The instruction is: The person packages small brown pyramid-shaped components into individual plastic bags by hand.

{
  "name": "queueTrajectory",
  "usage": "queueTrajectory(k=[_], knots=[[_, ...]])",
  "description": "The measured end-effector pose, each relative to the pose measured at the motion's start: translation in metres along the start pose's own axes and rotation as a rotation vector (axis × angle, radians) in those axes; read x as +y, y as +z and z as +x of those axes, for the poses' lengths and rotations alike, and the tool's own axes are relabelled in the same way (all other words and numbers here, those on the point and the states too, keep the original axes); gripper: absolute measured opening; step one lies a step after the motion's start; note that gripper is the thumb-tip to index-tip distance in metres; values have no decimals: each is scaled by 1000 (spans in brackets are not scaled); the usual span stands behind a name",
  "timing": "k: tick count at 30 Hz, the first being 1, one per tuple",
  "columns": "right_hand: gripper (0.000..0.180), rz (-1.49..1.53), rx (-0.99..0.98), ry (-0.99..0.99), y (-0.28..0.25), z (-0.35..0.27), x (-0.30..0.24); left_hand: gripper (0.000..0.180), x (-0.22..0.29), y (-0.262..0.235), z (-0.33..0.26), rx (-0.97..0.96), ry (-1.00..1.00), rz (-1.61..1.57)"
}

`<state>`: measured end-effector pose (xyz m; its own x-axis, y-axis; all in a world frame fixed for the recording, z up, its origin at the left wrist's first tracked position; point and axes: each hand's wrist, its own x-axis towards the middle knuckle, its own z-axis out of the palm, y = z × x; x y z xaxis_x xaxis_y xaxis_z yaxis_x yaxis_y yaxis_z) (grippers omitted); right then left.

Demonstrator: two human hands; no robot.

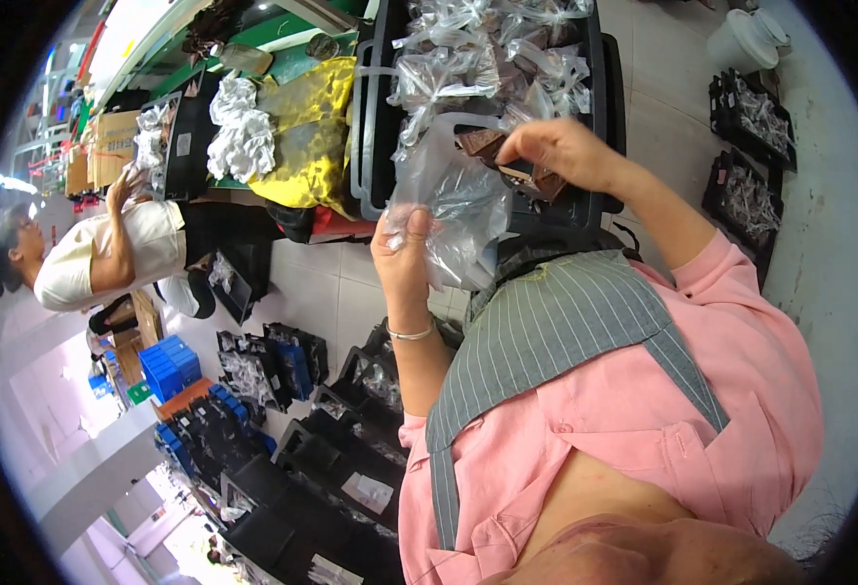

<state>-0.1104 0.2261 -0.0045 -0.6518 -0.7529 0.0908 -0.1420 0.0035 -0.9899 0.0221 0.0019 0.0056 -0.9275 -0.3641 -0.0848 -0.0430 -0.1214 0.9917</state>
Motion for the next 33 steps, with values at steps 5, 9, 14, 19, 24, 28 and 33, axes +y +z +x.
queueTrajectory(k=[5,9,14,19,24,28,33], knots=[[23,385,-162,128,49,23,12,22,4,-1,-3,-6,3,8],[25,294,-30,149,62,18,14,22,2,-24,3,226,107,140],[36,-637,195,-355,70,10,17,14,14,-34,-25,188,391,578],[38,165,-107,128,94,6,9,16,9,16,-34,-81,311,655],[32,991,27,235,82,0,14,10,4,16,-38,18,136,52],[28,1220,218,323,48,1,9,11,-16,-27,-34,237,99,-161],[29,708,76,201,39,21,-6,41,-4,-16,-29,169,310,284]])
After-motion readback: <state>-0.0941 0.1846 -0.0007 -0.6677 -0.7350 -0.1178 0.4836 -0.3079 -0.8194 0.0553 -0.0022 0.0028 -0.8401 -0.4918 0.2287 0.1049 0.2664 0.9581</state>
